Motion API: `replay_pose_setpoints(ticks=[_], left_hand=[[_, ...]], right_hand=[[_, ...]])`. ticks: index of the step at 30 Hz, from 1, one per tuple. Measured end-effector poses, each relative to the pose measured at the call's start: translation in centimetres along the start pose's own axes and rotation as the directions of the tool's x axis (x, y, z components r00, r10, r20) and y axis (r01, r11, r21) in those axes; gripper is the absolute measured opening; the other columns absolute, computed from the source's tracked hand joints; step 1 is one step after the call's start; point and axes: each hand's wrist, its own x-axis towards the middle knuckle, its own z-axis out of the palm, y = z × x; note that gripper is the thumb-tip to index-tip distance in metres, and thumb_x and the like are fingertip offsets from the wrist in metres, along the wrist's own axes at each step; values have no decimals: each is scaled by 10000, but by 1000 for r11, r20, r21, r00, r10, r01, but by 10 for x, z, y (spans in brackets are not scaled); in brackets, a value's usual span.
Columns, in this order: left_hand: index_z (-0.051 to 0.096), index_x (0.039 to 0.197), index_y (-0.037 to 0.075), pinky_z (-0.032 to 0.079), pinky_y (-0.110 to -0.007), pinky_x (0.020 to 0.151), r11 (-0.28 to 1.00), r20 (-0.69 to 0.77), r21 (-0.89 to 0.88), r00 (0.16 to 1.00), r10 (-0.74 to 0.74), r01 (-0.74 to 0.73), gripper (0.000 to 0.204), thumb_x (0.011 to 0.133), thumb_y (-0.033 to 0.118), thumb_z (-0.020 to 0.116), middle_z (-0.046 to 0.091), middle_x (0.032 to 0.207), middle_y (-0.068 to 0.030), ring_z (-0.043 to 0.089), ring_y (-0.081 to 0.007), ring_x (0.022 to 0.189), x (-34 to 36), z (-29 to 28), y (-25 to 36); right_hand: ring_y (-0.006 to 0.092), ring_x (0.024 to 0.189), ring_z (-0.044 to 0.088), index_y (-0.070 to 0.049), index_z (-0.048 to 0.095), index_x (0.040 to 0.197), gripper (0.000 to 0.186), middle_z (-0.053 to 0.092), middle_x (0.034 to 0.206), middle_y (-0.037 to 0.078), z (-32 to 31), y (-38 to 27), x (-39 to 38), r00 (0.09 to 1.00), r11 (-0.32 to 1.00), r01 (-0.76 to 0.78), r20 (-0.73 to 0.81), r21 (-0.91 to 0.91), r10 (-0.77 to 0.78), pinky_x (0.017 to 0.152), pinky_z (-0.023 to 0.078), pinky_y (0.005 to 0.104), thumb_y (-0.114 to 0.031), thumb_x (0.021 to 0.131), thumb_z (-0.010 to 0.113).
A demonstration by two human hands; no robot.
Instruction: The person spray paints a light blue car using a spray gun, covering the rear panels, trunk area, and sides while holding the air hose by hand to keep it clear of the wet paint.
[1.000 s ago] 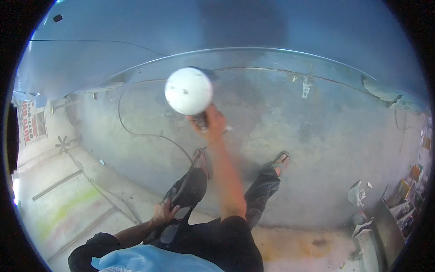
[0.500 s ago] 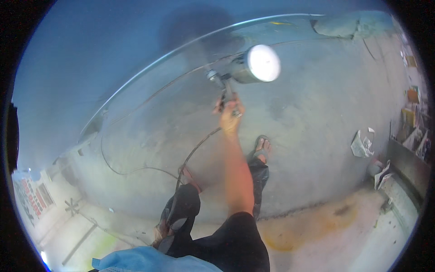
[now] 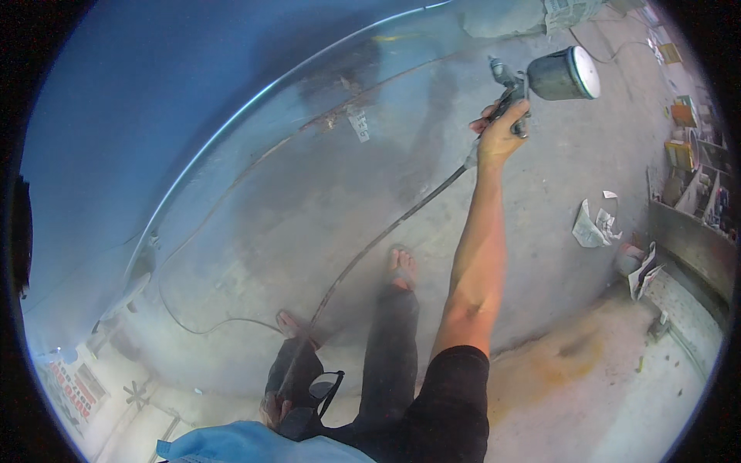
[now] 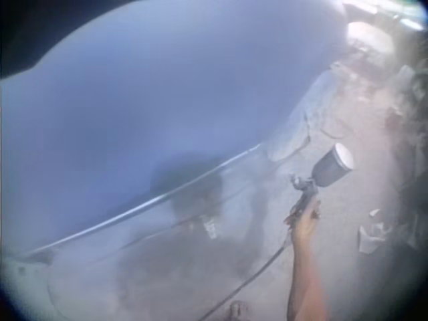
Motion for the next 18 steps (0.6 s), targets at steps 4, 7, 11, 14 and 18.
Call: replay_pose_setpoints(ticks=[4,7,11,14,18], left_hand=[[509,902,14,401,-535,594,999,24,37,999,27,-28,269,869,250,632,548,711,-217,535,-444,666,3,1,11],[521,922,12,410,-539,624,993,92,68,990,-106,100,290,870,273,634,557,749,-223,541,-450,701,2,-4,13],[533,942,9,426,-537,661,966,57,163,976,-212,200,318,877,305,627,573,807,-226,559,-447,763,-7,-12,10],[542,965,11,436,-542,683,960,66,174,970,-233,218,366,874,356,626,587,840,-225,570,-448,802,-12,-30,5],[559,933,24,443,-534,698,970,45,80,971,-234,230,427,843,433,641,595,858,-219,575,-441,827,-24,-46,-28]], right_hand=[[171,418,546,15,550,924,526,551,646,70,8,13,7,989,995,44,-138,-85,-56,383,440,269,-502,988,474],[161,447,551,13,543,911,419,554,667,66,17,40,-32,991,994,104,-86,-32,-106,408,453,266,-398,989,524],[154,536,584,8,542,921,273,588,698,71,45,84,-135,920,948,319,235,14,-313,495,497,279,-259,960,580],[179,598,627,28,568,952,310,621,745,86,84,105,-223,771,839,542,375,38,-515,560,522,281,-280,939,594],[265,951,652,-63,517,1265,553,625,1181,130,108,221,-343,760,986,53,634,160,-144,752,565,377,-321,815,707]])
